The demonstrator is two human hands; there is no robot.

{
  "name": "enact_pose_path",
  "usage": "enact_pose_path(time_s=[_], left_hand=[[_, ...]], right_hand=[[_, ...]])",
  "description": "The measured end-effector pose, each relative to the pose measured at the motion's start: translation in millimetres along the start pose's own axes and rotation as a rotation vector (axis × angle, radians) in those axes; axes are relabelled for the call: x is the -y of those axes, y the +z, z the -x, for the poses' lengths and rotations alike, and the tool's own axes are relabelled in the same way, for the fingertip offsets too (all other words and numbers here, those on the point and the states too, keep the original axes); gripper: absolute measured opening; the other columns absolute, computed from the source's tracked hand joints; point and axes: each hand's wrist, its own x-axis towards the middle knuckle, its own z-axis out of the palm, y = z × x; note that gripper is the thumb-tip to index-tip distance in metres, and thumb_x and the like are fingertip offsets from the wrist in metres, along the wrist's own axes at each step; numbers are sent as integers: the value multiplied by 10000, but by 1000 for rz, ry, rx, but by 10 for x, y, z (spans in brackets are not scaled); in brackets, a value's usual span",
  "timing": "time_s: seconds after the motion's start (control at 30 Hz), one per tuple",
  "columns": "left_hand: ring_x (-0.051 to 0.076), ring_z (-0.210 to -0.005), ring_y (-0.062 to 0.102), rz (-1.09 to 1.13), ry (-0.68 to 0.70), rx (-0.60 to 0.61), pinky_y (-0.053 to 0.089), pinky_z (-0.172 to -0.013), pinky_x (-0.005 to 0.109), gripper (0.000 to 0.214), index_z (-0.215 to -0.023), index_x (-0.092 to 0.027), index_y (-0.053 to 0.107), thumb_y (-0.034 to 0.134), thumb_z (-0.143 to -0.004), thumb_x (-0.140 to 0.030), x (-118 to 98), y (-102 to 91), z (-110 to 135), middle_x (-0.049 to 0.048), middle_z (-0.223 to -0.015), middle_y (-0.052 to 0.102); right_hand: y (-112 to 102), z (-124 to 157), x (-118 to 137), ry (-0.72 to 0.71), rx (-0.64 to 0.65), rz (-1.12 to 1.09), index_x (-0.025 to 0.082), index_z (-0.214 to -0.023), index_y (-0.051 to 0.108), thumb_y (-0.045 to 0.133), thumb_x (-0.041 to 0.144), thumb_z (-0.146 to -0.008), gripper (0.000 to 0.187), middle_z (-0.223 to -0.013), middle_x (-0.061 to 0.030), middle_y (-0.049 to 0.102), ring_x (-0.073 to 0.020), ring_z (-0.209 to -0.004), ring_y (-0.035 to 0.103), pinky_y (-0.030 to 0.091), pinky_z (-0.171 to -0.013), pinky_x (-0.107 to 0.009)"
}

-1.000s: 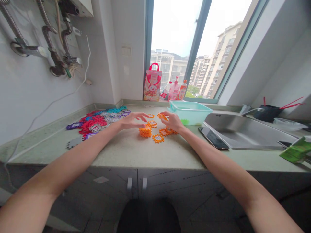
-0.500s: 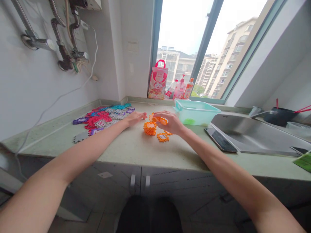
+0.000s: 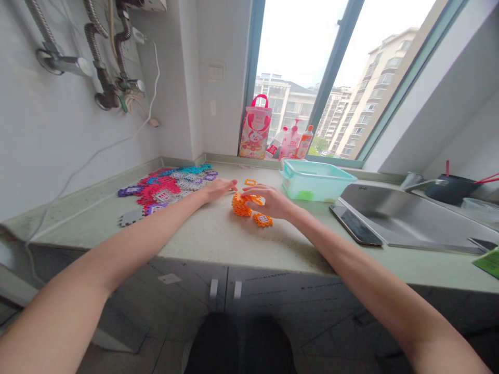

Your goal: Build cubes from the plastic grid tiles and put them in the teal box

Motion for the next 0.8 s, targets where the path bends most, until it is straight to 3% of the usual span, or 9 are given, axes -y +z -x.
enact_pose_path(time_s=[0.13, 0.2, 0.33, 0.43, 0.6, 0.73, 0.8], left_hand=[[320, -1148, 687, -6, -5, 8, 445, -1076, 391, 914, -1107, -162, 841, 182, -994, -785, -36, -19, 26, 130, -1233, 783], [325, -1143, 687, -11, -8, 6, 446, -1082, 396, 965, -1105, -155, 842, 152, -980, -818, -41, -21, 33, 134, -1236, 781], [326, -1130, 688, -11, 4, 5, 456, -1080, 394, 1048, -1079, -165, 846, 103, -939, -890, -26, -18, 31, 132, -1217, 787], [327, -1129, 686, -9, 0, 4, 454, -1079, 401, 1059, -1064, -178, 851, 97, -925, -909, -12, -16, 27, 131, -1214, 787], [335, -1142, 675, -7, -6, 5, 447, -1081, 416, 1036, -1076, -177, 847, 114, -938, -896, -5, -13, 26, 124, -1230, 780], [339, -1158, 667, -23, -28, 11, 434, -1095, 422, 1032, -1099, -176, 846, 109, -949, -883, -3, -11, 23, 118, -1258, 771], [340, -1160, 666, -25, -33, 11, 433, -1093, 423, 1027, -1100, -180, 846, 109, -952, -880, 0, -9, 20, 117, -1265, 769]], right_hand=[[-187, 25, -91, 50, -53, 45, 238, -1238, 775, 572, 355, -1059, 296, -1305, -91, 768, -250, -1242, 691, 510, -1111, -437], [-334, 70, -179, 145, -41, 93, 244, -1225, 780, 536, 343, -1069, 306, -1290, -72, 775, -241, -1201, 709, 518, -1093, -415], [-606, 193, -378, 494, 220, 181, 236, -1198, 794, 598, 325, -1005, 289, -1181, -61, 811, -234, -1023, 765, 572, -930, -336], [-710, 250, -461, 660, 406, 236, 228, -1212, 792, 686, 394, -935, 340, -1195, -73, 807, -252, -1004, 766, 572, -871, -317], [-693, 277, -483, 741, 524, 312, 255, -1118, 821, 777, 608, -827, 459, -1106, -89, 814, -286, -941, 761, 558, -772, -338], [-664, 296, -479, 734, 541, 362, 258, -1121, 820, 828, 545, -788, 439, -1065, -94, 811, -293, -906, 756, 545, -751, -349], [-668, 286, -447, 711, 481, 383, 248, -1118, 811, 815, 487, -806, 393, -1043, -86, 812, -282, -888, 753, 547, -759, -351]])
